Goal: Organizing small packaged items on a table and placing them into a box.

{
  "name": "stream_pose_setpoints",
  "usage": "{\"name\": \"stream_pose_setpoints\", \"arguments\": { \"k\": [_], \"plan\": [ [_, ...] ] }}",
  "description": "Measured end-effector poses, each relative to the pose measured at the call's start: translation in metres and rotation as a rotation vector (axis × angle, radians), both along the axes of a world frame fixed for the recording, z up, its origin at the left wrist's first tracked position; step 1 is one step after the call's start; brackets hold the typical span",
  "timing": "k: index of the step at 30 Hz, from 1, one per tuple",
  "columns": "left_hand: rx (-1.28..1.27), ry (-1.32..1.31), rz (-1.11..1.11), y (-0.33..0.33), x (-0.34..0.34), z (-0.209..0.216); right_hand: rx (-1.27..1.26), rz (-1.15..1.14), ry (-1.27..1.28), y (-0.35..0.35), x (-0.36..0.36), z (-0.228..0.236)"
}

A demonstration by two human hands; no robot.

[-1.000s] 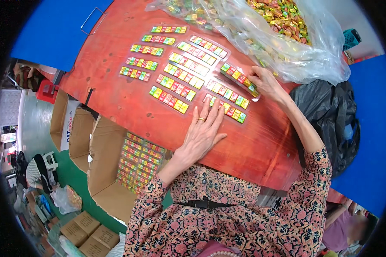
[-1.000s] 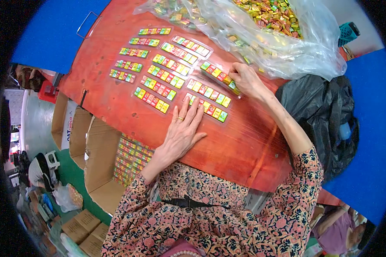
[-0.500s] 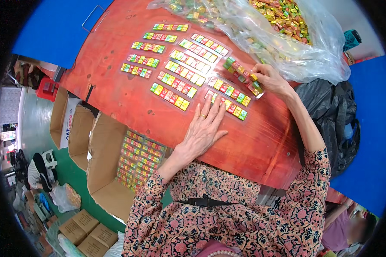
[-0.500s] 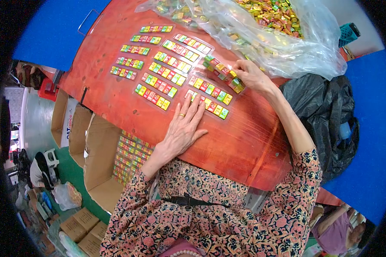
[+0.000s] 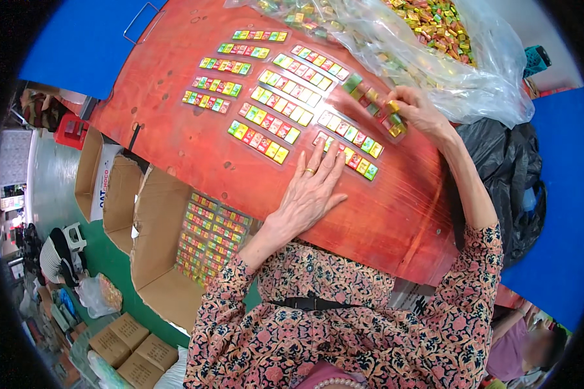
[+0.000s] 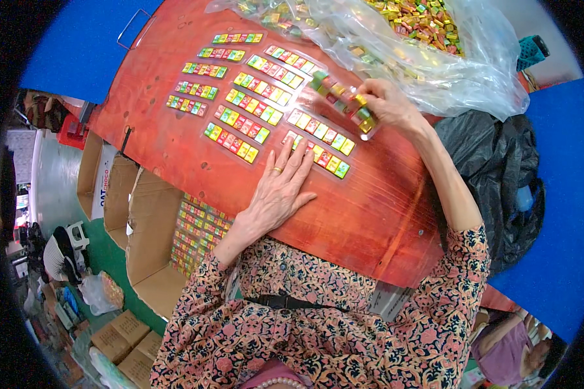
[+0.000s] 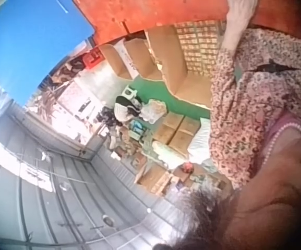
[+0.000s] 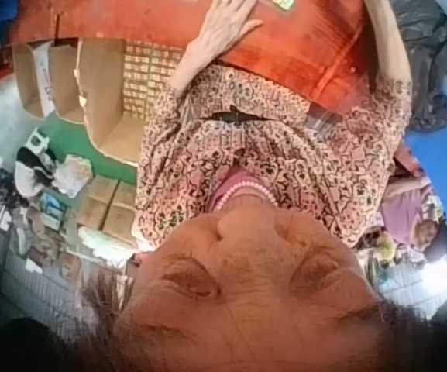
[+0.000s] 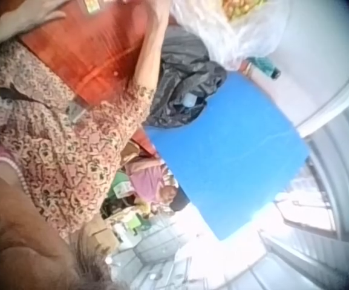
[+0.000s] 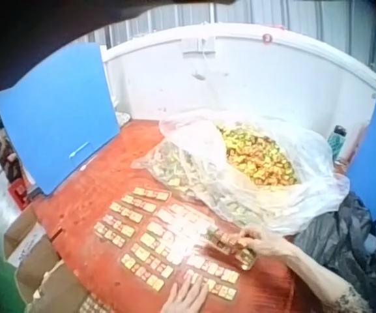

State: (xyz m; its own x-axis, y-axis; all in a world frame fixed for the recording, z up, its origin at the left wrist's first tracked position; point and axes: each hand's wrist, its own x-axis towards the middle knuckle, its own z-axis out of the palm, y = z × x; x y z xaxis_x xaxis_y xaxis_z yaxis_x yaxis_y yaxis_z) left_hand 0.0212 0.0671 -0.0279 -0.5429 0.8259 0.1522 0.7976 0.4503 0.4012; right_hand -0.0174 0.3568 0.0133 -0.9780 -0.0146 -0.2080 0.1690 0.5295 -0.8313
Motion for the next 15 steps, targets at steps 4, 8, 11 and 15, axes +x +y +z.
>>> {"name": "stream_pose_setpoints", "arguments": {
  "k": [4, 8, 11, 15],
  "plan": [
    [-0.002, 0.02, 0.0, 0.003, -0.002, 0.001, -0.047, 0.192, -0.043, -0.03, 0.008, 0.003],
    [-0.024, 0.027, 0.003, 0.007, -0.002, 0.001, 0.186, 0.154, 0.096, -0.047, 0.014, -0.011],
    [-0.023, 0.02, 0.011, 0.005, 0.0, -0.001, 0.278, 0.081, 0.132, -0.051, 0.017, -0.01],
    [-0.014, 0.015, 0.014, 0.005, 0.0, -0.001, 0.33, 0.054, 0.31, -0.054, 0.021, -0.01]
  ]
}}
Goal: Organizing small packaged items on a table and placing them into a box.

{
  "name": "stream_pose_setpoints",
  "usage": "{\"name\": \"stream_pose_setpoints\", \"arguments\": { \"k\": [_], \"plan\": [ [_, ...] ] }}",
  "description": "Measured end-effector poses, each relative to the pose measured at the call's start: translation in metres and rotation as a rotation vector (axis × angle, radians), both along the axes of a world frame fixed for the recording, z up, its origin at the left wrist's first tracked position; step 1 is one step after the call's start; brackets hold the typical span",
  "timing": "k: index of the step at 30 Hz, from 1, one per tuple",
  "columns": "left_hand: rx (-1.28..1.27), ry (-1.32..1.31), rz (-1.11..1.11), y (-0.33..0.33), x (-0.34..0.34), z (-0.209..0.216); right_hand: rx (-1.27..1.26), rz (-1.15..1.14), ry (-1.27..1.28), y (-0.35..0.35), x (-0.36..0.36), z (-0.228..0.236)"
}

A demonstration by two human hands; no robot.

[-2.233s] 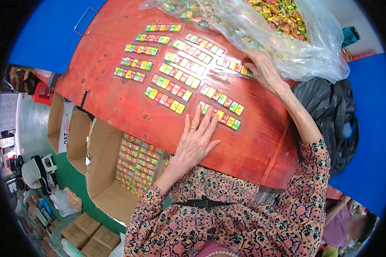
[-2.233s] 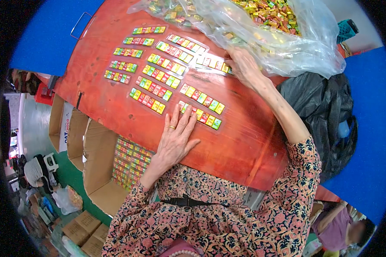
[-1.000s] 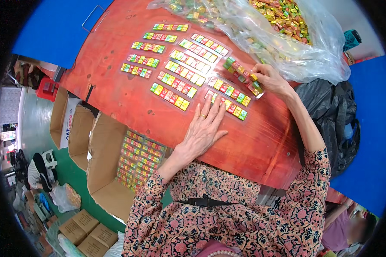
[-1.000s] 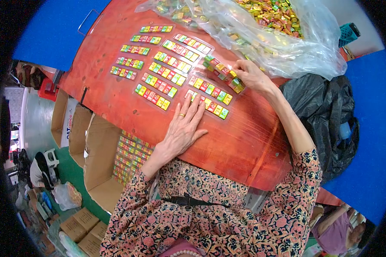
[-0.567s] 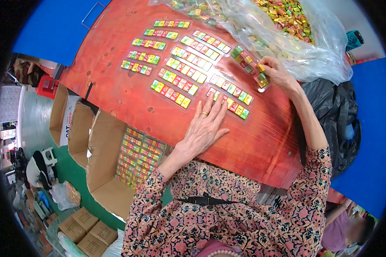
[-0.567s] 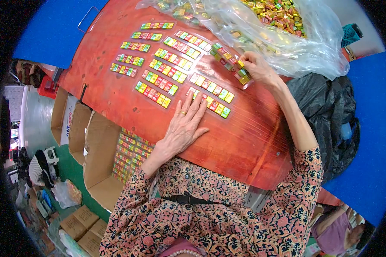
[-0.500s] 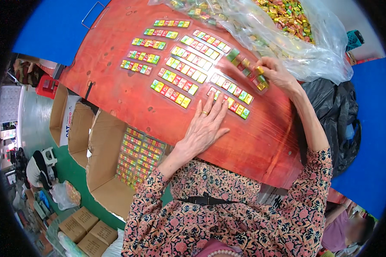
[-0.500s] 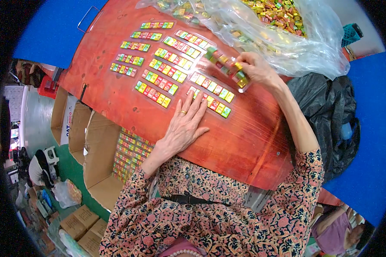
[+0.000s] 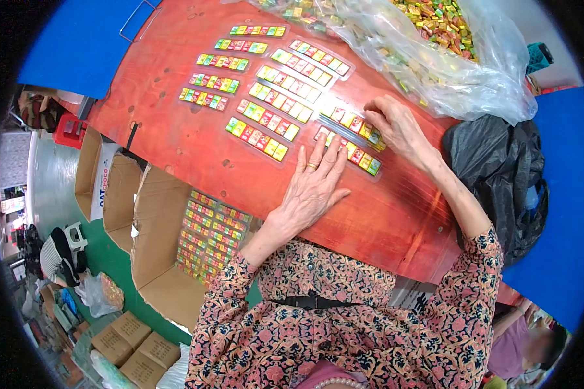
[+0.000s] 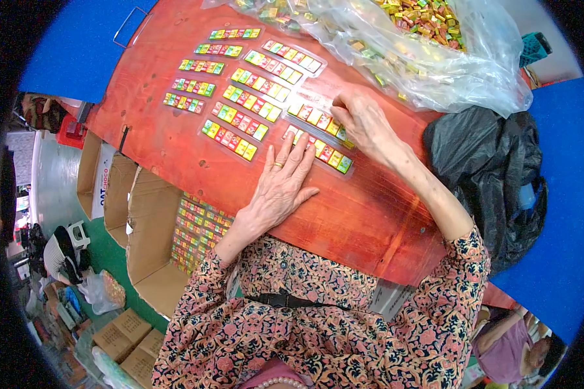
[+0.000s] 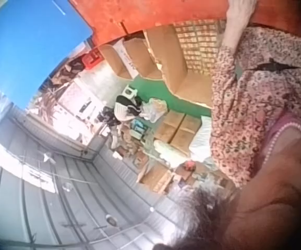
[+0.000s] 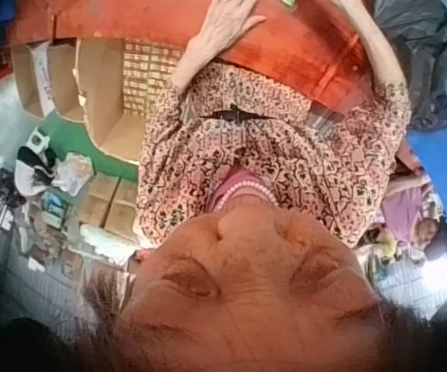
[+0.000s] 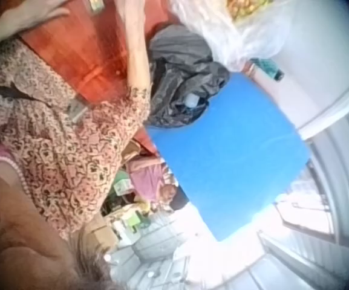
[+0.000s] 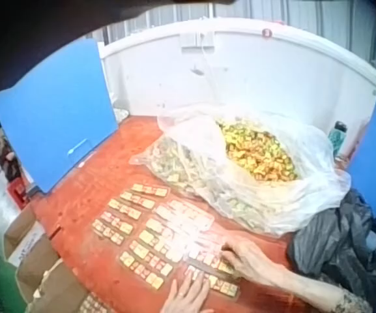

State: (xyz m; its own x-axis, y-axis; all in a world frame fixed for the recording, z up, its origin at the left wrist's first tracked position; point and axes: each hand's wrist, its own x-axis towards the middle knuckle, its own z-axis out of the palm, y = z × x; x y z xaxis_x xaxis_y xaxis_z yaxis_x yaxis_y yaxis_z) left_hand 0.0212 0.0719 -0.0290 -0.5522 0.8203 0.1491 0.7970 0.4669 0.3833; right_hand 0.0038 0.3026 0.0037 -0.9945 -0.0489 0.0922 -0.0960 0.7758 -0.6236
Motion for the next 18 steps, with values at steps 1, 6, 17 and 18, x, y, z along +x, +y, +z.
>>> {"name": "stream_pose_setpoints", "arguments": {
  "k": [1, 6, 17, 18],
  "plan": [
    [0.002, -0.003, -0.002, 0.0, 0.0, 0.0, 0.038, 0.0, 0.093, -0.002, 0.001, 0.001],
    [0.02, -0.035, 0.015, -0.001, 0.001, 0.0, 0.159, 0.036, 0.079, -0.028, 0.013, 0.009],
    [-0.039, 0.019, 0.023, -0.019, 0.014, 0.0, 0.246, -0.037, 0.062, -0.04, 0.015, -0.002],
    [-0.028, 0.011, 0.025, -0.018, 0.012, 0.0, 0.241, -0.047, 0.047, -0.038, 0.012, -0.005]
  ]
}}
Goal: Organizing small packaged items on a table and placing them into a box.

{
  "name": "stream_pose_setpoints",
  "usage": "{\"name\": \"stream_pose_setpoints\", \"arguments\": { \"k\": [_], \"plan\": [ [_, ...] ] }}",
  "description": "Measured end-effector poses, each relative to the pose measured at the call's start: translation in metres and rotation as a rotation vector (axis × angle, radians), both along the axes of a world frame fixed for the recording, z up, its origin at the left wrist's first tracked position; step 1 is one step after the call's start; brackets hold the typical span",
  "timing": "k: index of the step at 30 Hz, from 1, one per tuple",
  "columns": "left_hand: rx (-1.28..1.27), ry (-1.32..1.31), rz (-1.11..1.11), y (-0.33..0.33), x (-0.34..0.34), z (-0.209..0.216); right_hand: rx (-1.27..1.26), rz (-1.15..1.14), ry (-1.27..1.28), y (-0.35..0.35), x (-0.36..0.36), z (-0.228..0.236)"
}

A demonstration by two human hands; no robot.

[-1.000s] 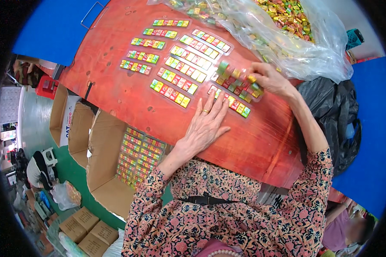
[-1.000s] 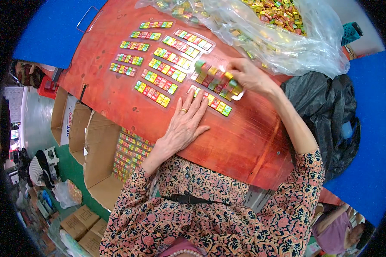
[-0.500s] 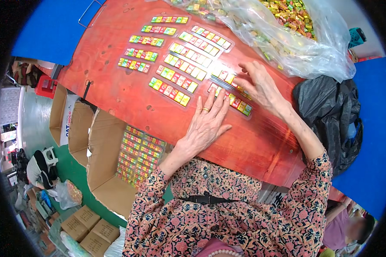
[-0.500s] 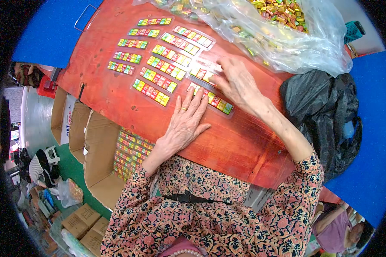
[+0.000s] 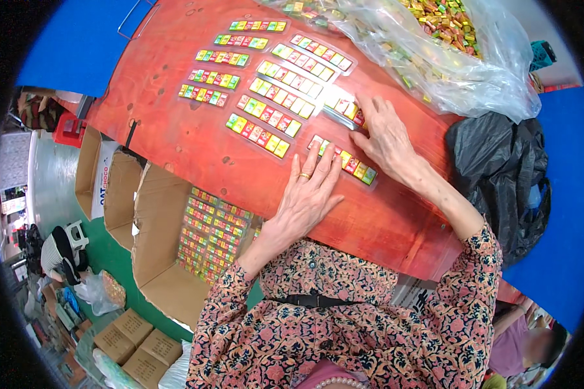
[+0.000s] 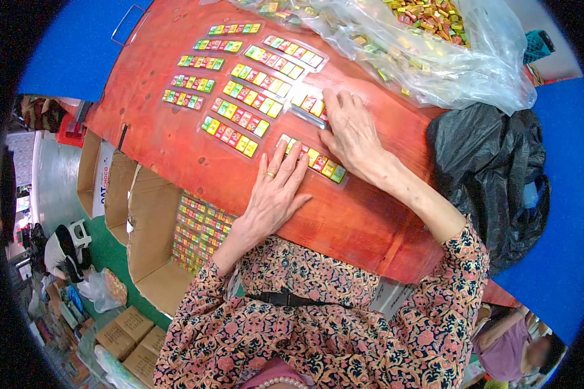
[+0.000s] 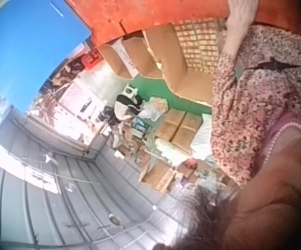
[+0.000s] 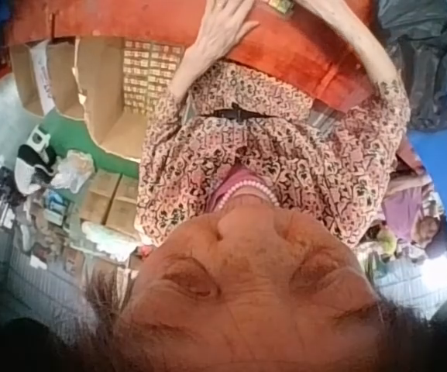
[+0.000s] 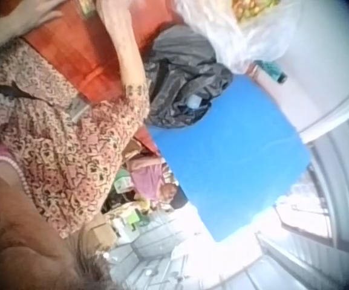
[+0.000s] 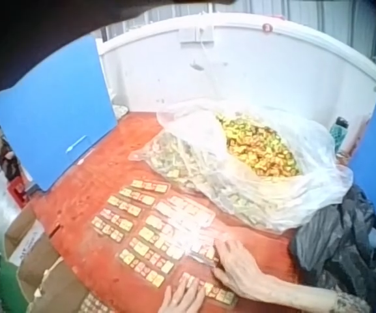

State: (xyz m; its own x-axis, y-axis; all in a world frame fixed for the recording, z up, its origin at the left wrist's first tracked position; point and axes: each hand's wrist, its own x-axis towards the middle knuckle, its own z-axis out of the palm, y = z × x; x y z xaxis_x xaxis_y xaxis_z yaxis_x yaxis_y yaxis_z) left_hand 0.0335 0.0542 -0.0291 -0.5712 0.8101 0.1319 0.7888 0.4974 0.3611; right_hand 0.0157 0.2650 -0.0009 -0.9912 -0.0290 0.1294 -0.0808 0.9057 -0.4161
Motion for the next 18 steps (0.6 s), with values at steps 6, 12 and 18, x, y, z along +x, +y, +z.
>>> {"name": "stream_pose_setpoints", "arguments": {
  "k": [6, 12, 18],
  "plan": [
    [0.06, -0.026, 0.017, 0.011, -0.007, -0.005, -0.139, -0.025, 0.136, 0.031, -0.012, -0.009],
    [0.119, -0.04, 0.05, 0.009, -0.007, -0.004, -0.311, -0.084, 0.008, 0.022, 0.006, 0.019],
    [0.308, -0.049, 0.149, -0.001, 0.001, -0.006, -0.324, 0.042, -0.028, -0.014, 0.031, 0.012]
  ]
}}
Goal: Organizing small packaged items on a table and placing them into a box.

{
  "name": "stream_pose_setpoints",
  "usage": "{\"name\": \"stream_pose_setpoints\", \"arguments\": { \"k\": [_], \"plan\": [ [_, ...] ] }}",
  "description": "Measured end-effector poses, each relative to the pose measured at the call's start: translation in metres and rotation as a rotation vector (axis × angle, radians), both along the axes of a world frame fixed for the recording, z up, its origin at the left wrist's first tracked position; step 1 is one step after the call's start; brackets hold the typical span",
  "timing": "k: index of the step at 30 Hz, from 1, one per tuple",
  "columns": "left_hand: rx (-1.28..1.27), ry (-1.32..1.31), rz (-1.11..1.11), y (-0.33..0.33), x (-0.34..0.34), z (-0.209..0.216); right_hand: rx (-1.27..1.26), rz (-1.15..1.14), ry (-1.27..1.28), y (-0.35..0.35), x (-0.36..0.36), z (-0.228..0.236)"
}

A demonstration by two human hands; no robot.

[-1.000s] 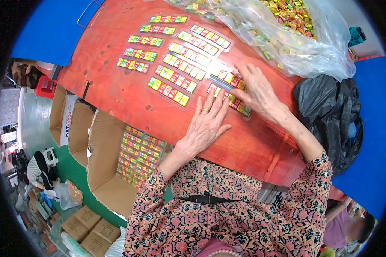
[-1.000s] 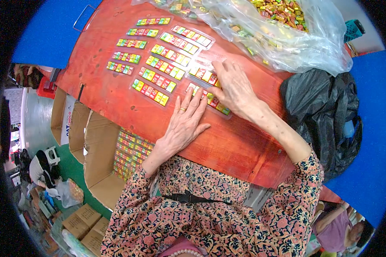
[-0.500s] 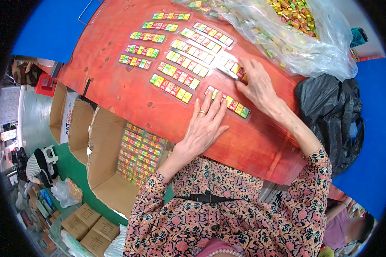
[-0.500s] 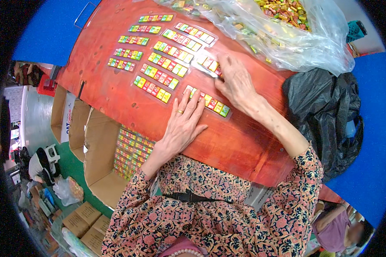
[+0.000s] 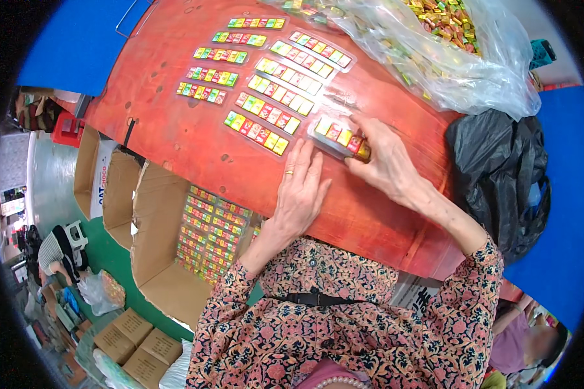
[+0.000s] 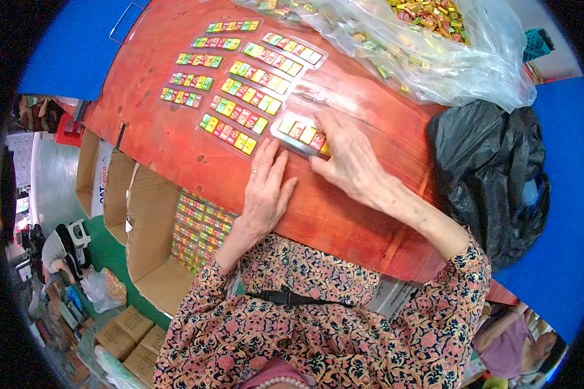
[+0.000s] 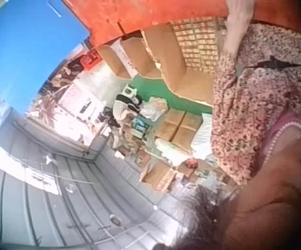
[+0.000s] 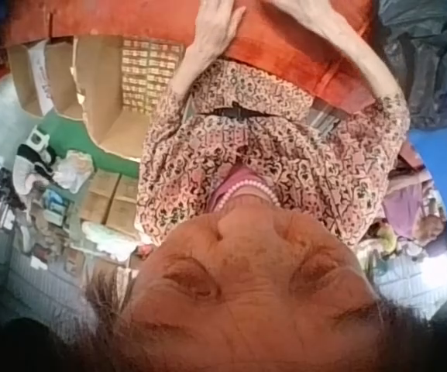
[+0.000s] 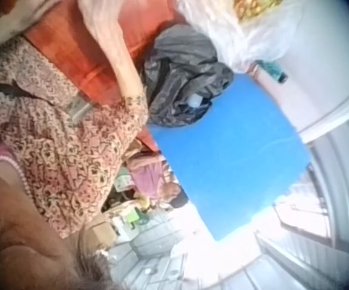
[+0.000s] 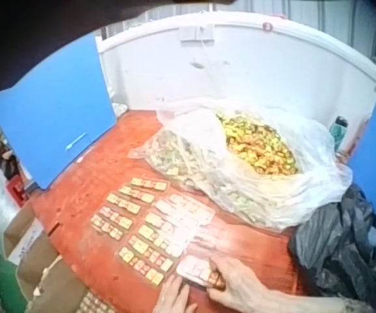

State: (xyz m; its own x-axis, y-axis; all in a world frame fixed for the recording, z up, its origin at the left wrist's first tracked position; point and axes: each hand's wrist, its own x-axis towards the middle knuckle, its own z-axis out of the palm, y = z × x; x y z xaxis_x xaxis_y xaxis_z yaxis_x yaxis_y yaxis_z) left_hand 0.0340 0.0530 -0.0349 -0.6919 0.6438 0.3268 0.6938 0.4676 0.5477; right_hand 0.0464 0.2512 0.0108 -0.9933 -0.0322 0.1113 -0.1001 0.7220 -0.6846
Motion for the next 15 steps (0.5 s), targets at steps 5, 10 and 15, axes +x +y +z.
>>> {"name": "stream_pose_setpoints", "arguments": {
  "k": [5, 10, 15],
  "plan": [
    [0.1, -0.005, 0.086, -0.002, 0.003, 0.0, 0.258, -0.002, 0.042, -0.014, 0.007, 0.001],
    [0.113, -0.022, 0.065, -0.001, 0.001, -0.002, 0.332, 0.006, 0.065, -0.012, 0.001, -0.007],
    [0.118, -0.043, -0.006, 0.0, 0.0, 0.001, 0.37, -0.067, 0.089, 0.017, -0.022, -0.006]
  ]
}}
